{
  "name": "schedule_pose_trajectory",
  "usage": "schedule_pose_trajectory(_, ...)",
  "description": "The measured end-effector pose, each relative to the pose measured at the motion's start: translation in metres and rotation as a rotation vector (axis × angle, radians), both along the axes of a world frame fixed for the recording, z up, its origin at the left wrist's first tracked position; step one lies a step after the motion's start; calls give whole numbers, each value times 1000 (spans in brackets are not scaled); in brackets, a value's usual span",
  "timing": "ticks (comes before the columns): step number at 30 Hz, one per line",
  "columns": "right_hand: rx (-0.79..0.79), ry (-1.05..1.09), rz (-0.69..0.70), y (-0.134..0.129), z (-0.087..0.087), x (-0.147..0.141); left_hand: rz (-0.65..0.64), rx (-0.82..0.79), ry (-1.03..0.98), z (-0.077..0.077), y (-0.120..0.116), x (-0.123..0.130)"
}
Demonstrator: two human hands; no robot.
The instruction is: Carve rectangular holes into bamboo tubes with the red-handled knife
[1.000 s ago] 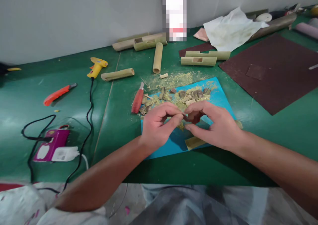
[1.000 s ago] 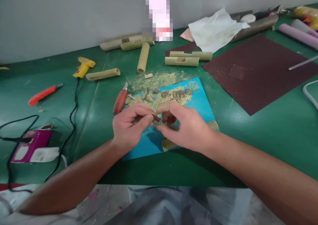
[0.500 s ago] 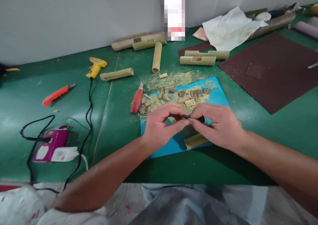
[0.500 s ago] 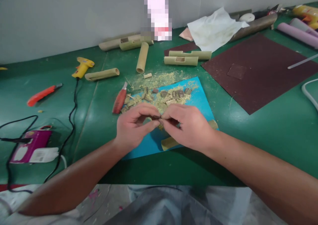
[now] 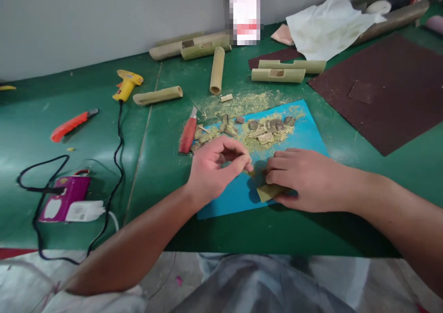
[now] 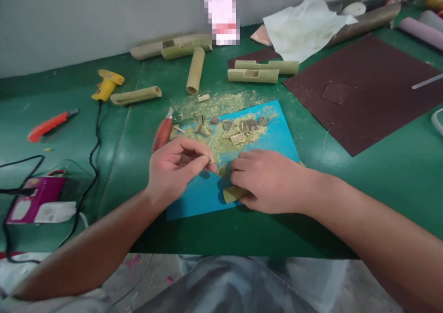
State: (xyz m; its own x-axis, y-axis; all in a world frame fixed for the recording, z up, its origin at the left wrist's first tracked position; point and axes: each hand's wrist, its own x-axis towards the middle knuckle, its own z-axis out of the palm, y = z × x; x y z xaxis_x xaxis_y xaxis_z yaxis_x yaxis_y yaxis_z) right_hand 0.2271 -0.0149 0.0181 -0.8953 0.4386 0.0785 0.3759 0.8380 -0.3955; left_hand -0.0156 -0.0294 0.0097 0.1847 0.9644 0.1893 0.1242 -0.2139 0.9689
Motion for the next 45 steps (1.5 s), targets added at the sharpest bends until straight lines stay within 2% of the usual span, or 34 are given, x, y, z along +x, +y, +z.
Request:
schedule_pose_trajectory(5, 125, 39, -56, 6, -1, 4, -24, 19, 47, -2, -4, 0)
schedule_pose_trajectory(7, 109, 46, -82, 9, -3, 5, -13, 26, 107, -5, -5, -1)
schedule_pose_trajectory(10, 57, 67, -105, 12, -9, 5, 4, 142, 252, -8, -3, -4)
schedule_pose_trajectory(14, 60, 142, -124, 13, -16, 3, -80, 299, 393, -10, 2, -10)
schedule_pose_trajectory(20, 96, 191, -135, 14, -21, 2, -178, 346, 461, -14, 4, -14)
schedule_pose_trajectory(24, 113, 166, -138, 15, -20, 4, -123, 379, 543, -14, 0, -15)
schedule_pose_trajectory(27, 116, 179, -123, 15, -19, 5, -133, 413, 549, -14, -2, -17)
schedule_pose_trajectory(31, 53, 152, -102, 13, -17, 4, -255, 450, 493, -14, -2, -19)
schedule_pose_trajectory(35, -1, 139, -102, 11, -15, 3, -337, 416, 471, -12, -7, -19)
schedule_pose_trajectory(42, -77, 139, -123, 13, -14, 3, -363, 467, 522, -8, -11, -18)
schedule_pose_trajectory(45, -93, 135, -126, 14, -13, 2, -325, 457, 539, -9, -11, -16)
